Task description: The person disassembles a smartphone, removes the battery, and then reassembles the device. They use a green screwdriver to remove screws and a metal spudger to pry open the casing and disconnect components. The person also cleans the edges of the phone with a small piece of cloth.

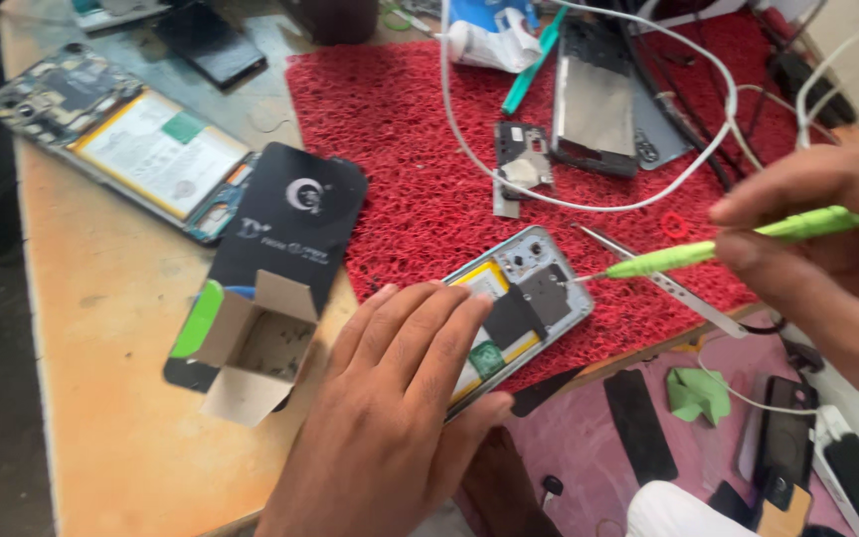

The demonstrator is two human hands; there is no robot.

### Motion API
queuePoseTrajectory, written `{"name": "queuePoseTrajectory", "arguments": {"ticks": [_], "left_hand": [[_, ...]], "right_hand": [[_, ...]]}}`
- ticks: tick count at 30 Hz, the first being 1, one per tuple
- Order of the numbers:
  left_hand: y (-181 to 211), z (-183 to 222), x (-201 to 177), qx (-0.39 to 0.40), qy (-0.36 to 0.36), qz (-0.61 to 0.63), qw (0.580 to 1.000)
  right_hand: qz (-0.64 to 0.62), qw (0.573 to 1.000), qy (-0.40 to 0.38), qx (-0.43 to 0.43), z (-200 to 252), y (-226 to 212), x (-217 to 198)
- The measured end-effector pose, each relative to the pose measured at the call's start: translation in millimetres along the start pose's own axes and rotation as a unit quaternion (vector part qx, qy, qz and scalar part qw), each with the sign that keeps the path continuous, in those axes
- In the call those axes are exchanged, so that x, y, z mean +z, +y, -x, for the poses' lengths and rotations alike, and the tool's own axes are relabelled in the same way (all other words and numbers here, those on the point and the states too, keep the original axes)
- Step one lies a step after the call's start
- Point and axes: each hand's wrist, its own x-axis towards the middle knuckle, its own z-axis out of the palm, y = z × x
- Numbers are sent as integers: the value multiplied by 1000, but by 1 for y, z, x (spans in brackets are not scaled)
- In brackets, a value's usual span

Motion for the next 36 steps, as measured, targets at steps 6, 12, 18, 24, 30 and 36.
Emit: {"name": "queuePoseTrajectory", "arguments": {"ticks": [6,12,18,24,30,36], "left_hand": [[15,3,-8,7,115,112,987],[23,6,-7,6,144,164,976],[20,6,-5,6,146,191,971],[19,4,-7,-8,163,161,973],[26,3,-31,-51,262,21,963],[13,15,-82,-136,215,-74,964]], "right_hand": [[-64,998,18,-8,27,12,29],[-98,995,-23,-7,31,16,41],[-118,993,-19,2,36,8,42],[-153,988,-3,-20,28,16,37],[-93,995,17,-20,52,105,56],[191,962,-175,-81,170,168,347]]}}
